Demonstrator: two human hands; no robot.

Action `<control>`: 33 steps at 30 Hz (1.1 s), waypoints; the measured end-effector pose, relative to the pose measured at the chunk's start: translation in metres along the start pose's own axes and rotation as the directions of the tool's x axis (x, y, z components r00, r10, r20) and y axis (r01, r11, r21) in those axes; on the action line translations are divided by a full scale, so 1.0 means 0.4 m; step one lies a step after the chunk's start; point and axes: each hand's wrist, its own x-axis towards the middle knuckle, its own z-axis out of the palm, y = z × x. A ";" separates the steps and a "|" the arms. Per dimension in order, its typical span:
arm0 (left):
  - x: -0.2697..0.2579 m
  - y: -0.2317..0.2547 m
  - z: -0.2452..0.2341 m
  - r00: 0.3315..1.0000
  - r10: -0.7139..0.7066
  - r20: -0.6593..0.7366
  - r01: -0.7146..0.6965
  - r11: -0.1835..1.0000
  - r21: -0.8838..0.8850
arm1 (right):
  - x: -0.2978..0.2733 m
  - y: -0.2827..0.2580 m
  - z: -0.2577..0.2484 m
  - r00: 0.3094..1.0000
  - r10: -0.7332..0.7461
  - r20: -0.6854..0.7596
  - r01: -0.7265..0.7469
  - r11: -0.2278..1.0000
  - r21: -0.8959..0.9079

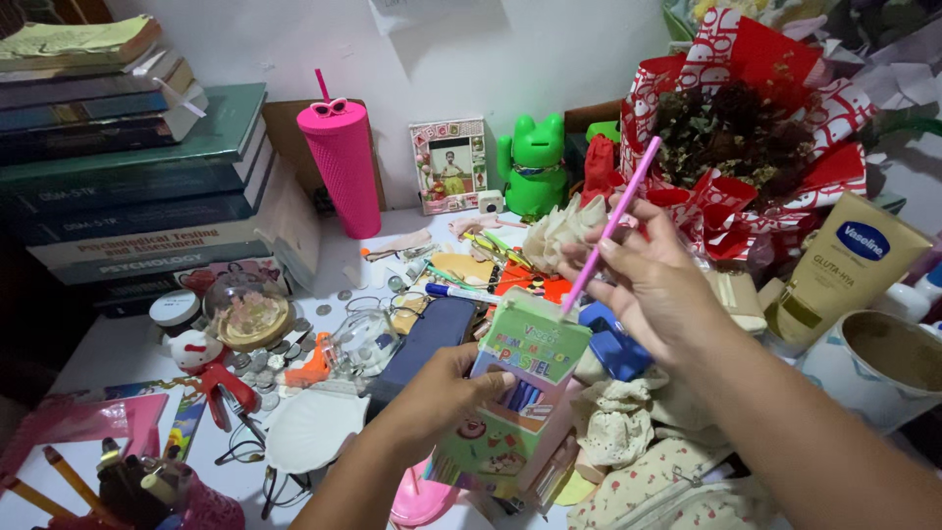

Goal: The person organizes stationery items on a cluttered desk. They open a small box, remove several pens and pencils, and place them into a pink pen holder. The person also handles a stapler and other small items while sorting through the clutter.

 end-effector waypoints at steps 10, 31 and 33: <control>-0.016 -0.012 0.027 0.996 -0.041 -0.083 0.048 0.995 0.093 | -0.003 0.041 0.013 0.996 0.007 -0.084 -0.004 0.999 0.040; -0.007 -0.055 0.051 0.969 0.124 -0.214 -0.105 0.989 0.100 | -0.053 0.102 0.014 0.996 0.094 0.012 -0.072 0.830 -0.554; -0.006 -0.054 0.055 0.966 0.144 -0.215 -0.131 0.988 0.076 | -0.055 0.104 0.014 0.999 0.035 0.020 -0.016 0.807 -0.590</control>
